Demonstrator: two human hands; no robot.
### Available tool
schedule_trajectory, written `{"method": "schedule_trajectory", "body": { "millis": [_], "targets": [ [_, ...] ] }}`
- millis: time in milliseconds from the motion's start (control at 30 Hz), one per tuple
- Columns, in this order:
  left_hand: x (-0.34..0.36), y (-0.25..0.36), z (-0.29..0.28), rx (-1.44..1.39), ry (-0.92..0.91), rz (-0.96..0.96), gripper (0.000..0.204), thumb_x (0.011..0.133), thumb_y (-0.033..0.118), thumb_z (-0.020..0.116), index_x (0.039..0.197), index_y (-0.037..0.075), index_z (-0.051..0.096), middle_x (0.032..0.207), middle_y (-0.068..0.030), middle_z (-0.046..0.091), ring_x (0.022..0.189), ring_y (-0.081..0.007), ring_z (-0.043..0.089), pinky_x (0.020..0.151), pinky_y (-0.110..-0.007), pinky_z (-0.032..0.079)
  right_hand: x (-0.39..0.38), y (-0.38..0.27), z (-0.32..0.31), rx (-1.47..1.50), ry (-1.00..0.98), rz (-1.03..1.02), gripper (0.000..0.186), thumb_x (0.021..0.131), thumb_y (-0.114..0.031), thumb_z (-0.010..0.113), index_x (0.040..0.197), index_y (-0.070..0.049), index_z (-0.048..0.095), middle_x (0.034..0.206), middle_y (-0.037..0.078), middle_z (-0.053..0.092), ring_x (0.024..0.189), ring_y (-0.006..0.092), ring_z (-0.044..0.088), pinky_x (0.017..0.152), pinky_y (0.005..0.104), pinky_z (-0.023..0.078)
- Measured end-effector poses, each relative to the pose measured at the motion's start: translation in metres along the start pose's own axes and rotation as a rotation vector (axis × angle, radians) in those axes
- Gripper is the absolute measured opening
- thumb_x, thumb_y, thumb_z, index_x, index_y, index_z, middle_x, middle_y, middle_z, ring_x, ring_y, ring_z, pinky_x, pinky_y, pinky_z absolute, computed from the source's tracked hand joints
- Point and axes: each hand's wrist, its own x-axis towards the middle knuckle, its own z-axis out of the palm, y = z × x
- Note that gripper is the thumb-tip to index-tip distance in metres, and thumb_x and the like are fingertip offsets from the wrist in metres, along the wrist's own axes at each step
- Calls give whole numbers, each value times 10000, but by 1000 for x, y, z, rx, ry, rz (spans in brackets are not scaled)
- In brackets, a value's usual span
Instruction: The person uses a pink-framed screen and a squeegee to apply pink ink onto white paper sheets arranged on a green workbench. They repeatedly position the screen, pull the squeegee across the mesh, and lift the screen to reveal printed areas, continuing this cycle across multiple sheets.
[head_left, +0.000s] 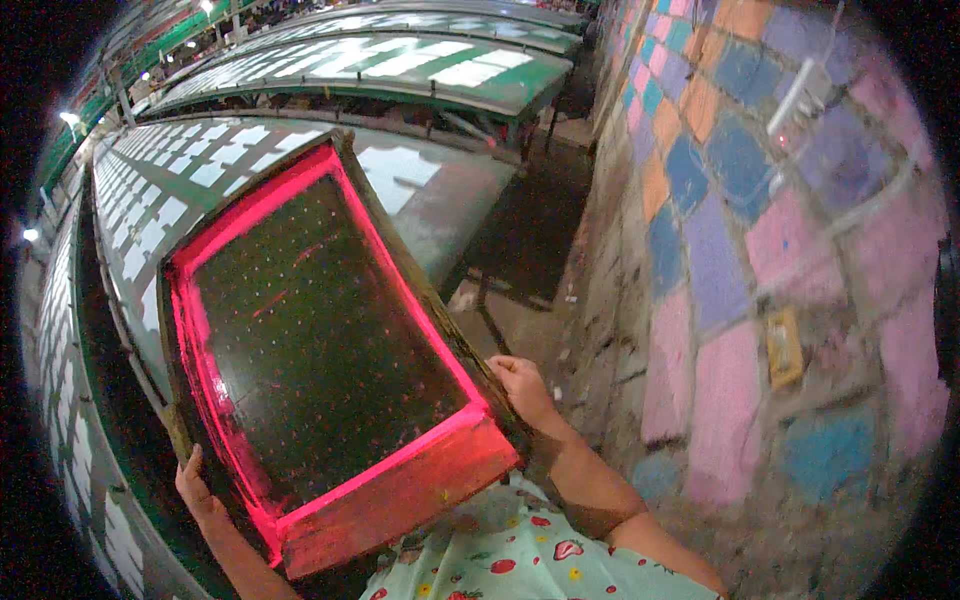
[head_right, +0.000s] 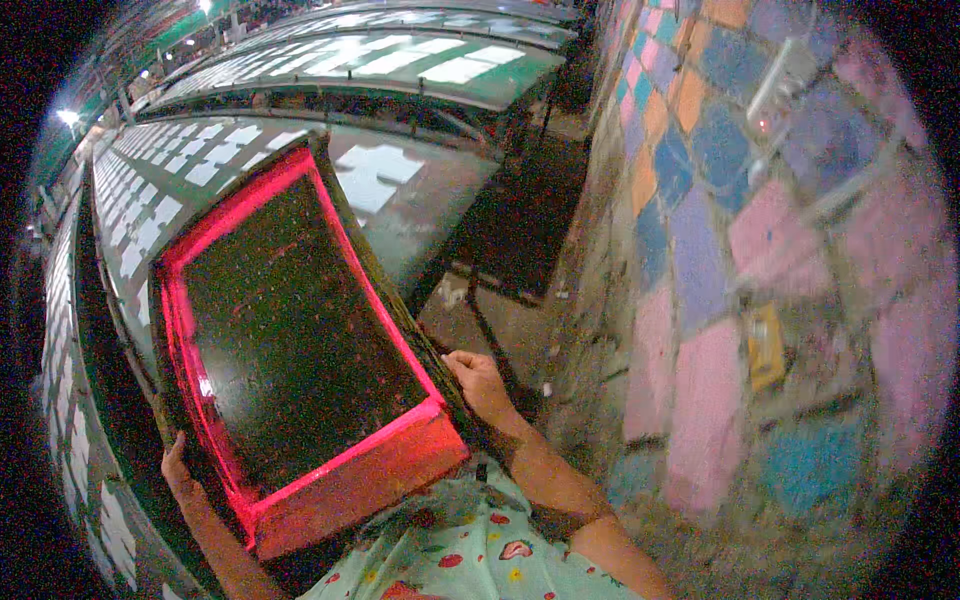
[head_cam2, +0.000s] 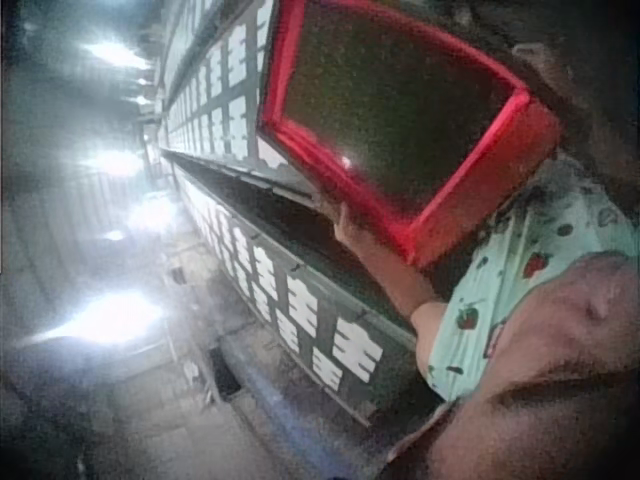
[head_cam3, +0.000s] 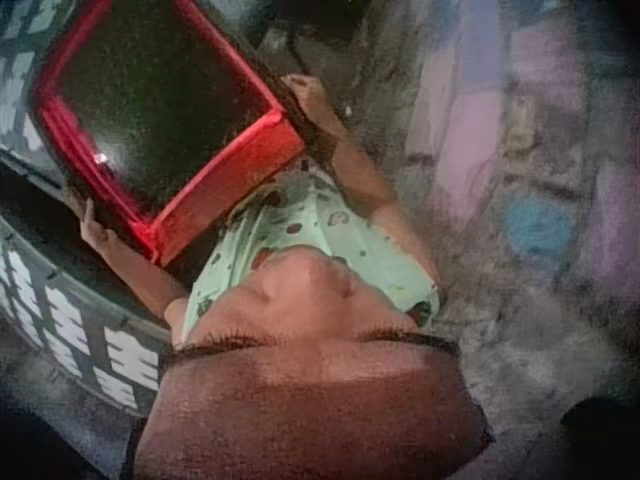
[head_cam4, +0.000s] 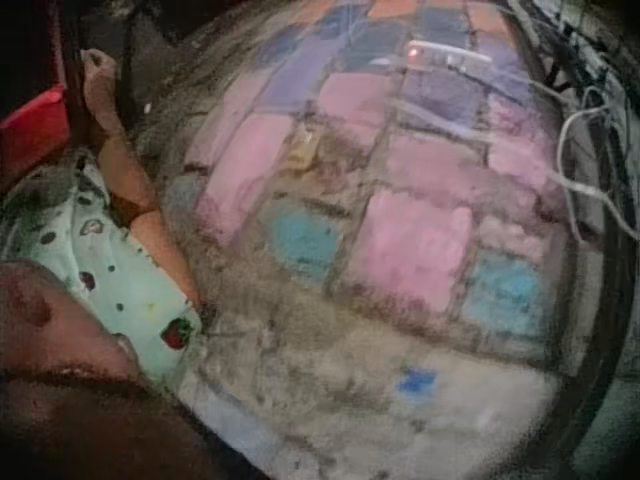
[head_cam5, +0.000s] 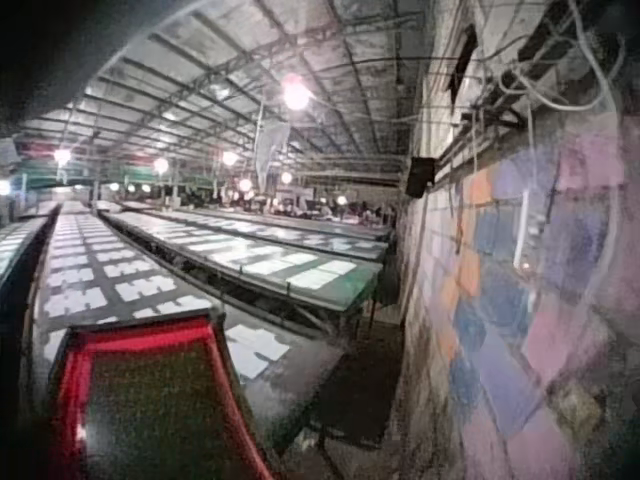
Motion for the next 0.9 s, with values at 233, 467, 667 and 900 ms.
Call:
{"method": "schedule_trajectory", "body": {
  "millis": [233,467,667,900],
  "targets": [
    [25,-10,155,-102,-42,-2,390,992,113,794,1338,-39,696,1173,-95,781,1003,-244,779,909,-396,628,142,-30,-91,163,-25,177,278,1141,-198,643,988,-11,781,850,-59,724,760,30,607,706,260,497],
    [64,-41,286,-133,30,-76,290,1003,156,785,1220,-32,740,1036,-92,797,839,-225,784,778,-380,643,305,-10,-158,142,-149,154,259,1160,-202,614,1038,-28,762,908,-67,718,770,11,603,696,223,486],
    [96,-67,418,-261,51,-166,274,1039,165,737,1230,-31,734,1037,-98,799,844,-234,788,797,-390,651,465,-11,-203,26,-149,151,315,1130,-214,654,922,8,736,817,-73,655,758,30,539,687,273,456],
    [145,-56,566,-107,55,5,351,1030,141,740,1330,-33,690,1157,-116,786,944,-244,785,849,-414,648,591,-30,-292,19,-145,307,259,1132,-177,643,1030,16,783,900,-26,727,827,55,613,763,268,510]
  ]
}}
